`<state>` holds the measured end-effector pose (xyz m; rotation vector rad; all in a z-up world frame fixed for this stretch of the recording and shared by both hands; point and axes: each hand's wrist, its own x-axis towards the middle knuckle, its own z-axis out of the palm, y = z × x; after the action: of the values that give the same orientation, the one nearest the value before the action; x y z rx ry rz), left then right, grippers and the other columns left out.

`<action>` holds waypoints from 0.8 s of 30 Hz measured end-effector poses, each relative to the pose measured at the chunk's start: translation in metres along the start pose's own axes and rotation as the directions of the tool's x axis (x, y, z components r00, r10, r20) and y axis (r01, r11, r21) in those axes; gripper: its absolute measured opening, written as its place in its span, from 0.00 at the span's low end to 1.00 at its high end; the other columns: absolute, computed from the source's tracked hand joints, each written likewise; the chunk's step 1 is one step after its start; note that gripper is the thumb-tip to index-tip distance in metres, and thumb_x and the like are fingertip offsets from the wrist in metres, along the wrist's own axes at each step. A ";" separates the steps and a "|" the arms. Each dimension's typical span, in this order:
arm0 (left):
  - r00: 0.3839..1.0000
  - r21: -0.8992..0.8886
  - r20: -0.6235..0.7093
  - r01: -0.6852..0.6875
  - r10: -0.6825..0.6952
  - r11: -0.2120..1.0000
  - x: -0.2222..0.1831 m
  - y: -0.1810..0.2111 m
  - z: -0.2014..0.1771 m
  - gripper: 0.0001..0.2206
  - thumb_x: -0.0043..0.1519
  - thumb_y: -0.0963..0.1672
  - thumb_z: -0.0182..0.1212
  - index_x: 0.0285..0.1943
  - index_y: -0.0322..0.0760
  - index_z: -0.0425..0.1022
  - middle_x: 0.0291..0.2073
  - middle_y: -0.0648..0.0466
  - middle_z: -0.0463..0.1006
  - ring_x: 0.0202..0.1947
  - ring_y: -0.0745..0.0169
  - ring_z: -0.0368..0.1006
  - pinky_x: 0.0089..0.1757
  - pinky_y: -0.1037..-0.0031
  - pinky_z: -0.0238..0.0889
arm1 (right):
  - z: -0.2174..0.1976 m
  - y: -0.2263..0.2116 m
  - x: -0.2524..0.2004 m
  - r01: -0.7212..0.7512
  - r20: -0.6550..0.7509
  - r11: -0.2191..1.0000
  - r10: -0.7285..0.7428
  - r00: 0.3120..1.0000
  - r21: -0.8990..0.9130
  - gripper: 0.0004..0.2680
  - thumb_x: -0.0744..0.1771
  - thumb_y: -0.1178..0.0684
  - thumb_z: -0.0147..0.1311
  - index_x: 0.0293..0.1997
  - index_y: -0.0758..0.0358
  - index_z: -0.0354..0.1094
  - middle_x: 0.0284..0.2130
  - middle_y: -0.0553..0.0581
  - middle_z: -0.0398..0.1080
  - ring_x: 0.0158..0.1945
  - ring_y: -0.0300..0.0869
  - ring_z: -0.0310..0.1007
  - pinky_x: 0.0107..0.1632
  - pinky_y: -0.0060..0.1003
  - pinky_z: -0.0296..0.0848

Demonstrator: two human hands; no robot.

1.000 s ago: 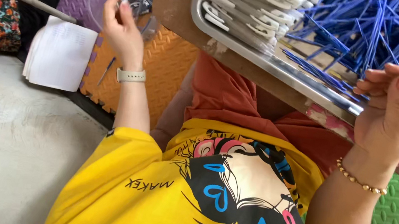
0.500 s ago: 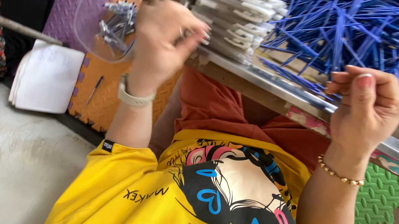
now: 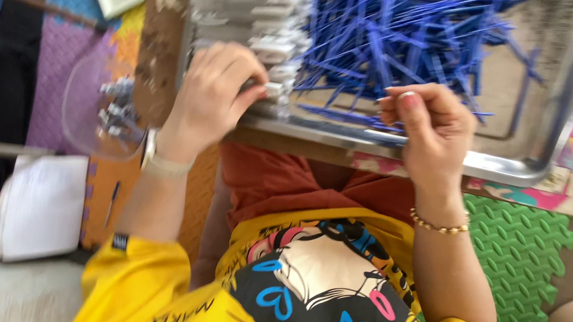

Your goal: The person assembles pens by hand, picking up blue ink tubes and inserting them into white pen bodies one at a time.

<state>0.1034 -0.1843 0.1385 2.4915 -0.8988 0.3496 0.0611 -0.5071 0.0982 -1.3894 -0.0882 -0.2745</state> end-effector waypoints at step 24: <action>0.990 -0.377 -0.111 0.036 -0.084 0.926 0.027 0.069 0.079 0.14 0.72 0.43 0.64 0.67 0.42 0.75 0.42 0.53 0.72 0.42 0.60 0.72 0.45 0.68 0.72 | -0.159 0.019 0.137 -0.138 -0.143 -0.083 0.058 0.988 -0.987 0.06 0.69 0.43 0.71 0.39 0.49 0.83 0.39 0.59 0.78 0.42 0.57 0.78 0.42 0.57 0.76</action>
<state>0.0846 -0.2853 0.1043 2.1150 -0.7560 0.2806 0.1818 -0.6790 0.0808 -2.9926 0.4001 -0.2346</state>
